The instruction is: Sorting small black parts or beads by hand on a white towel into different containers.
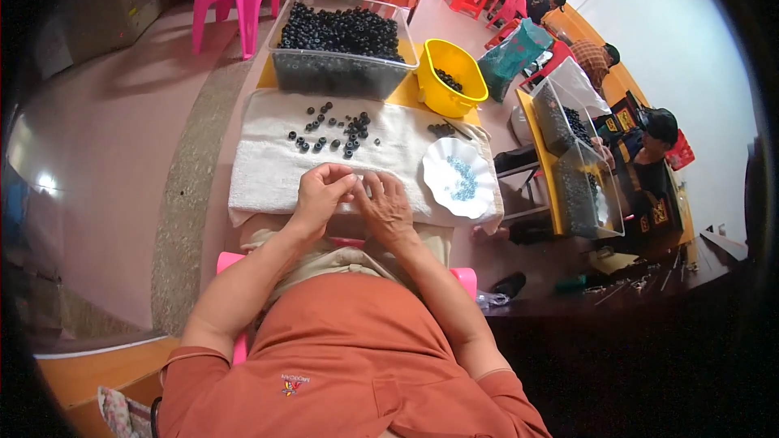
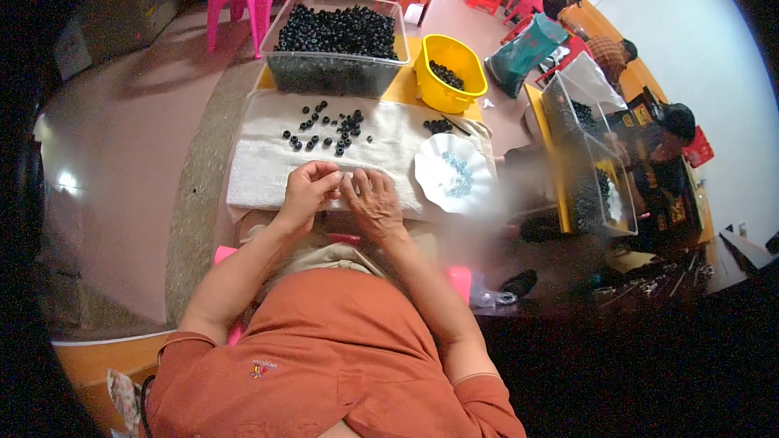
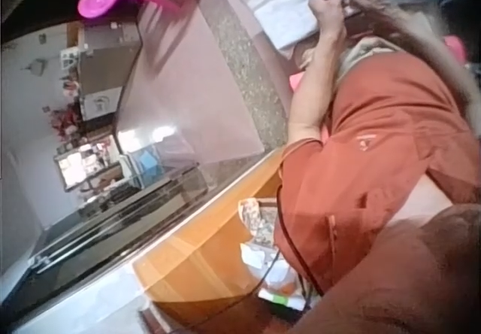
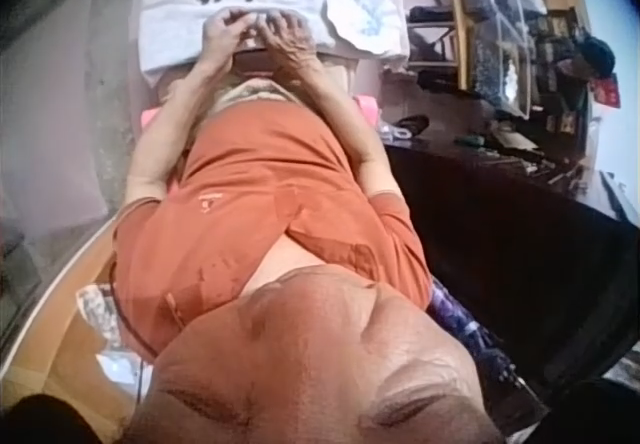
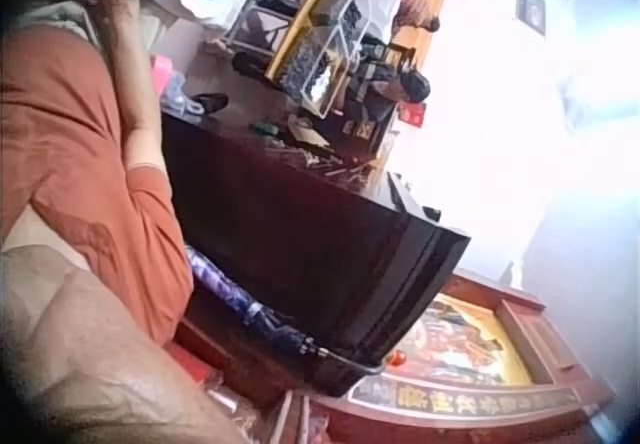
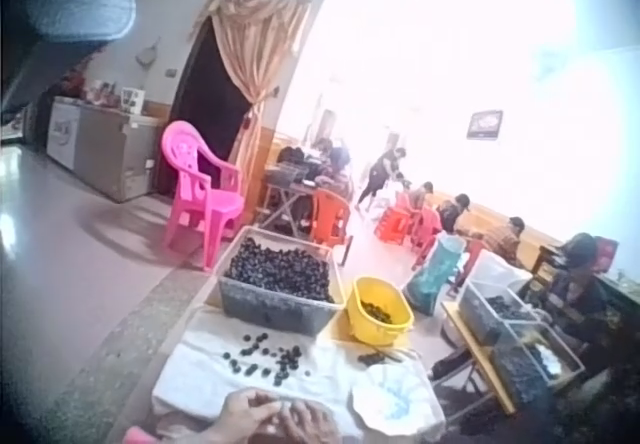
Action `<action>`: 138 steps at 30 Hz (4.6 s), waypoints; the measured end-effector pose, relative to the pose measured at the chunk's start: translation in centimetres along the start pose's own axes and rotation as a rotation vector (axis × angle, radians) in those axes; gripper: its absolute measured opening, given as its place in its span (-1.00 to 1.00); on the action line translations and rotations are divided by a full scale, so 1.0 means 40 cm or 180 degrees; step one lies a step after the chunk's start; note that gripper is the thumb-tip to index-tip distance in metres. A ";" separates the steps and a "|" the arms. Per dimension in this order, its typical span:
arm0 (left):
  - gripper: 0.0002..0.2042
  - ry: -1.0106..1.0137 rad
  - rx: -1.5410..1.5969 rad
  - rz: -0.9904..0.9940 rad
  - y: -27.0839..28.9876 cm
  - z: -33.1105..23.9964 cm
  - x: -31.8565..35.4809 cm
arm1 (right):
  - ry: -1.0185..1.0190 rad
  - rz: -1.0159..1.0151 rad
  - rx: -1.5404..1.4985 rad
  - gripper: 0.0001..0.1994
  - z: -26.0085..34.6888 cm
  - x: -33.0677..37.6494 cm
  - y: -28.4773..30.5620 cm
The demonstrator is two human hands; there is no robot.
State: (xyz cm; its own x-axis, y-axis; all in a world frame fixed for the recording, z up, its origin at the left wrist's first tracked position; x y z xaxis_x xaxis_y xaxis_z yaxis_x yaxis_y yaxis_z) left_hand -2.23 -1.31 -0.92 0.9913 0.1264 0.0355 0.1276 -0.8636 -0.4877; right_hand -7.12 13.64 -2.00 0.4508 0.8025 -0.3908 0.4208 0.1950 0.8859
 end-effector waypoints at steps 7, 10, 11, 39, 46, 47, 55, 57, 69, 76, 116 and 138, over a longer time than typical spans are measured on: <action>-0.89 -0.0174 -0.0228 -0.0268 -0.015 0.028 0.094 | 0.0024 0.0013 -0.0095 -0.55 -0.009 0.007 0.010; -0.90 -0.0196 -0.0223 -0.0308 -0.023 0.028 0.137 | 0.0061 0.0026 -0.0057 -0.56 -0.012 0.005 0.008; -0.89 -0.0201 -0.0165 -0.0334 -0.026 0.029 0.148 | 0.0075 -0.0020 0.0006 -0.57 -0.012 0.001 0.008; -0.88 -0.0031 0.0114 -0.0576 -0.029 0.054 0.295 | 0.0153 -0.0090 -0.0010 -0.56 -0.029 0.001 -0.004; -0.86 0.0021 0.0216 -0.0593 -0.032 0.047 0.303 | 0.0138 -0.0158 0.0062 -0.58 -0.027 -0.001 0.004; -0.86 0.0021 0.0214 -0.0574 -0.035 0.048 0.304 | 0.0144 -0.0146 0.0061 -0.58 -0.028 -0.001 0.004; -0.87 0.0130 0.0368 -0.0522 -0.039 0.058 0.314 | 0.0138 -0.0048 0.0022 -0.57 -0.021 -0.001 0.008; -0.87 0.0119 0.0364 -0.0503 -0.045 0.058 0.314 | 0.0130 -0.0083 0.0031 -0.57 -0.026 0.003 0.010; -0.88 0.0061 0.0369 -0.0595 -0.033 0.045 0.313 | 0.0148 0.0044 0.0106 -0.61 -0.020 0.001 0.019; -0.88 -0.0011 0.0336 -0.0541 -0.029 0.044 0.311 | 0.0136 -0.0117 -0.0007 -0.57 -0.021 0.003 0.013; -0.88 -0.0207 -0.0038 -0.0686 -0.081 0.072 0.387 | 0.0153 -0.0333 0.0120 -0.63 -0.023 0.008 -0.014; -0.90 -0.0833 -0.1567 -0.0637 -0.119 0.075 0.383 | 0.0347 -0.0168 -0.0620 -0.44 -0.021 0.031 -0.001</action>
State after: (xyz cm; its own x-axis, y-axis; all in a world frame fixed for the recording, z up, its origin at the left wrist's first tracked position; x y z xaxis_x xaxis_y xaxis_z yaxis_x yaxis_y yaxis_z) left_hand 12.25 6.19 -0.70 0.9139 0.3724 -0.1617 0.3727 -0.9275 -0.0293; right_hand -7.26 15.12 -2.33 0.3401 0.8424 -0.4181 0.2770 0.3351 0.9005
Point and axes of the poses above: each hand's wrist, its own x-axis away from the middle knuckle, its own y-axis out of the back of the hand, z = x × y, the point moved 2 cm from there along -x, towards the middle knuckle, and after that the axes turned 7 degrees about z, right-handed, at the moved point
